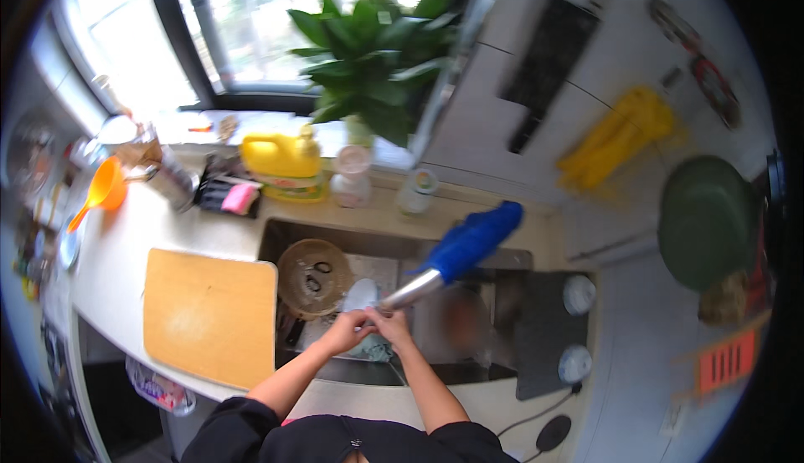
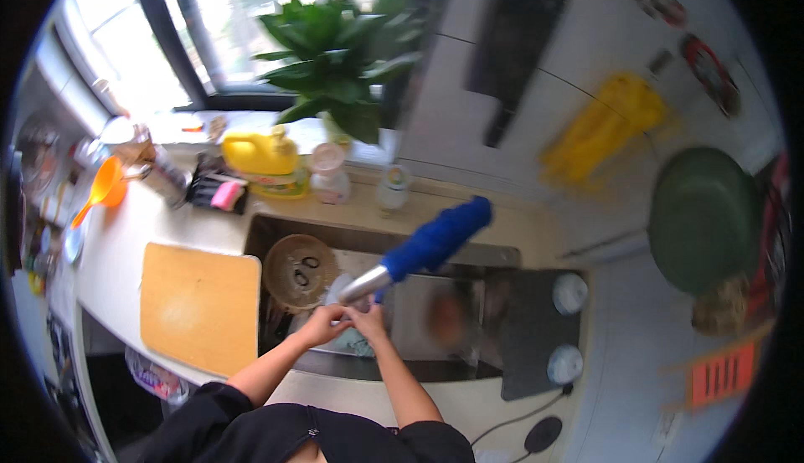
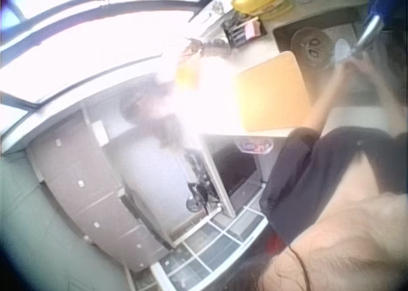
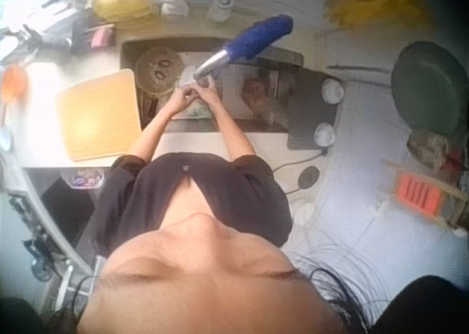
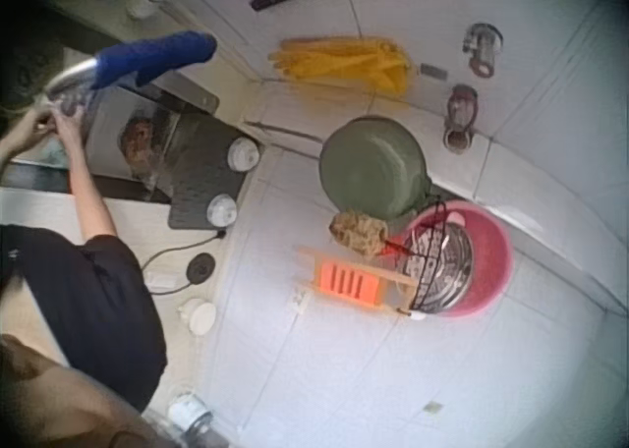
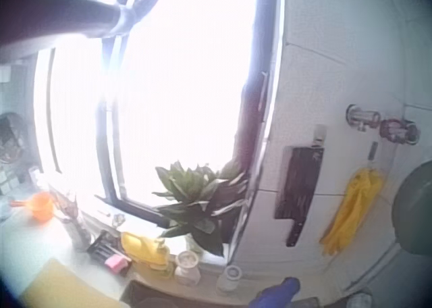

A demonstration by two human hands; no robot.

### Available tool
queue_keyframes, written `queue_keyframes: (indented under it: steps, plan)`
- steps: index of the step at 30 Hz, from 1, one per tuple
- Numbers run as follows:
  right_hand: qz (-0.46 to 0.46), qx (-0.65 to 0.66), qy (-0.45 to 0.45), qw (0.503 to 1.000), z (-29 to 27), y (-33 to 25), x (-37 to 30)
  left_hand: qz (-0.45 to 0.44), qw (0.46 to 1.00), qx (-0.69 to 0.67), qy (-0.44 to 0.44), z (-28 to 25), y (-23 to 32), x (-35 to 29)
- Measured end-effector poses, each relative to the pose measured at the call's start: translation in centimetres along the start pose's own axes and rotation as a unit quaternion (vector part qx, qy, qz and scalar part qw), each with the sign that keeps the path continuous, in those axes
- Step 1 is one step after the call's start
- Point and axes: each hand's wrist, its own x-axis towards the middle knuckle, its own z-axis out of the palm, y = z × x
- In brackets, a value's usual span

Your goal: The person washes a white bowl, a pair of scissors, a knife, and a wooden cutting board in a kitchen sink using a blue cloth. They then wash a plastic strainer and a light blue cloth, wringing them out. Finally, the person wipes the countertop with the light blue cloth and washes a white plate, placing the items in a drying rack.

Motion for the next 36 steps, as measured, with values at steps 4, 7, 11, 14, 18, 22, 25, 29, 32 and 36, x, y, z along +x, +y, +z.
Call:
queue_keyframes:
  steps: [4, 7, 11, 14, 18, 22, 25, 29, 32, 36]
  plan:
    - [-0.238, -0.441, 0.09, 0.861, 0.6, -7.0, -5.2, -0.164, 0.824, -0.54, -0.051, -0.6, -3.0, -1.1]
    - [-0.32, -0.571, 0.038, 0.755, -0.1, -9.9, -9.2, -0.235, 0.638, -0.73, 0.071, 0.5, -7.0, 1.3]
    - [-0.329, -0.598, 0.011, 0.731, -3.8, -10.6, -12.8, -0.292, 0.646, -0.705, 0.017, 3.7, -10.2, 6.7]
    - [-0.32, -0.561, 0.105, 0.756, -9.2, -11.9, -14.6, -0.273, 0.745, -0.609, -0.002, 5.2, -8.3, 8.8]
    - [-0.295, -0.463, 0.21, 0.809, -19.2, -14.6, -15.2, -0.217, 0.966, -0.138, -0.02, 2.8, -8.2, 7.9]
    - [-0.24, -0.581, 0.436, 0.643, -28.7, -16.2, -14.3, -0.328, 0.909, -0.245, 0.076, 2.0, -9.9, 5.2]
    - [-0.154, -0.634, 0.514, 0.557, -36.6, -14.8, -10.4, -0.329, 0.847, -0.358, 0.217, 1.9, -9.7, 1.8]
    - [0.037, -0.683, 0.45, 0.574, -40.7, -14.9, -6.2, -0.348, 0.774, -0.364, 0.384, 0.5, -15.4, -1.4]
    - [0.073, -0.694, 0.455, 0.554, -42.7, -13.4, -4.3, -0.312, 0.732, -0.419, 0.438, -0.4, -16.6, 0.0]
    - [0.081, -0.692, 0.438, 0.568, -44.2, -11.4, -0.7, -0.331, 0.824, -0.144, 0.436, -1.2, -21.1, 1.9]
